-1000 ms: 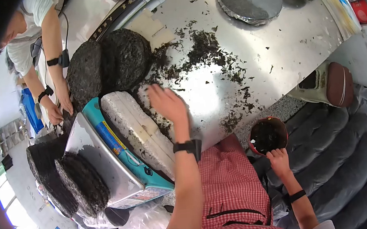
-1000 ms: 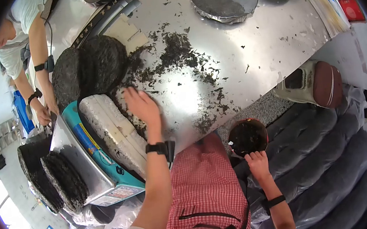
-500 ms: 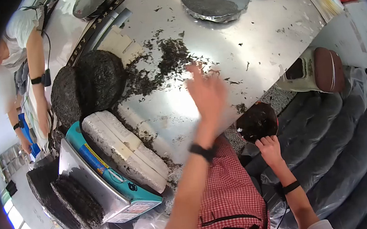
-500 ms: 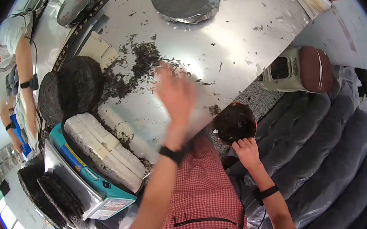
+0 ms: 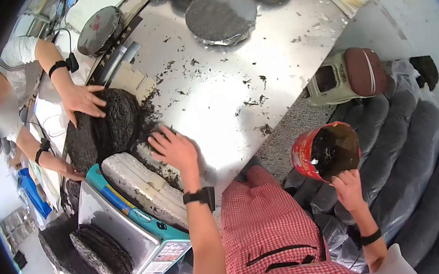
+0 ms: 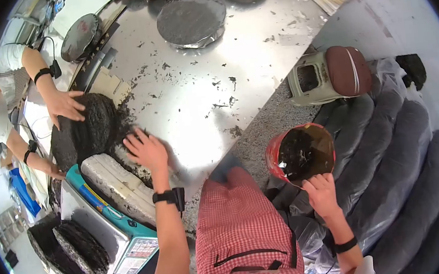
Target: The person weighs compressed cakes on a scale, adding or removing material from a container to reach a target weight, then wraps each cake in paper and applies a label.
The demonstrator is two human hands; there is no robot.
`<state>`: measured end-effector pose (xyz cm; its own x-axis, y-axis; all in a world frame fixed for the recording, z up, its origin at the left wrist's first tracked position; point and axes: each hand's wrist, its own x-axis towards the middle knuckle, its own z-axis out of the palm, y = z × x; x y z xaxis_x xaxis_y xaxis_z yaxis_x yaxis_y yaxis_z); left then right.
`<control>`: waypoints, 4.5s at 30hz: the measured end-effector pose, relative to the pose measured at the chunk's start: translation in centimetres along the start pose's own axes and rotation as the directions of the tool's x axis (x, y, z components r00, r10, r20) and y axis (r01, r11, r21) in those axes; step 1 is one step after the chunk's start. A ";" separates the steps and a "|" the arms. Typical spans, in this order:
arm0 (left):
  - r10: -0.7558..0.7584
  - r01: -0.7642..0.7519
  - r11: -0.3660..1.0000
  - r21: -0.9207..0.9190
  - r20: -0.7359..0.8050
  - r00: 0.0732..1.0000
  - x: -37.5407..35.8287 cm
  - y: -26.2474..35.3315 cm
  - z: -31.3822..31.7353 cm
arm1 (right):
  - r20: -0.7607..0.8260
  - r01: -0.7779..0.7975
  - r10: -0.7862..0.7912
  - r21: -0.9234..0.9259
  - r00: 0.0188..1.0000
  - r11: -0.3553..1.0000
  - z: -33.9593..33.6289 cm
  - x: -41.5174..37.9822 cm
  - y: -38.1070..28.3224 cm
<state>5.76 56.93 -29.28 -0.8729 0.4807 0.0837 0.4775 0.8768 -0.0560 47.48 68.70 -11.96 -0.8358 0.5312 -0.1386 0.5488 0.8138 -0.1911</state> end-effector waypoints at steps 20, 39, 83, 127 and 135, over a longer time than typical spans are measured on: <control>0.242 0.101 0.649 -0.754 0.331 0.912 -14.7 -4.4 -15.1 | -0.583 0.715 -0.582 -0.004 0.567 0.699 -3.0 26.5 -18.4; -0.118 0.683 -0.615 -0.394 0.903 0.414 13.1 28.1 -1.0 | -0.792 0.756 -0.211 0.609 0.572 -0.239 -37.6 37.9 17.2; 0.259 0.802 -0.231 -0.550 0.760 0.596 29.3 72.2 -12.7 | -0.449 -0.374 0.192 -0.362 0.872 0.854 -8.4 63.5 67.6; 0.438 0.705 -0.527 -0.474 0.560 0.703 24.1 58.9 -20.8 | 0.105 0.394 -0.440 0.298 0.892 0.869 -26.1 52.1 44.8; 0.575 0.959 0.183 -0.214 0.815 0.072 30.4 49.8 -19.7 | -0.154 0.089 0.007 0.608 0.988 0.789 -17.0 60.4 50.5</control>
<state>4.96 115.43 -9.91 0.1299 0.5317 -0.8369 -0.7286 0.6236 0.2832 24.49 145.88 -13.45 -0.8236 0.5670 0.0116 0.3651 0.5458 -0.7542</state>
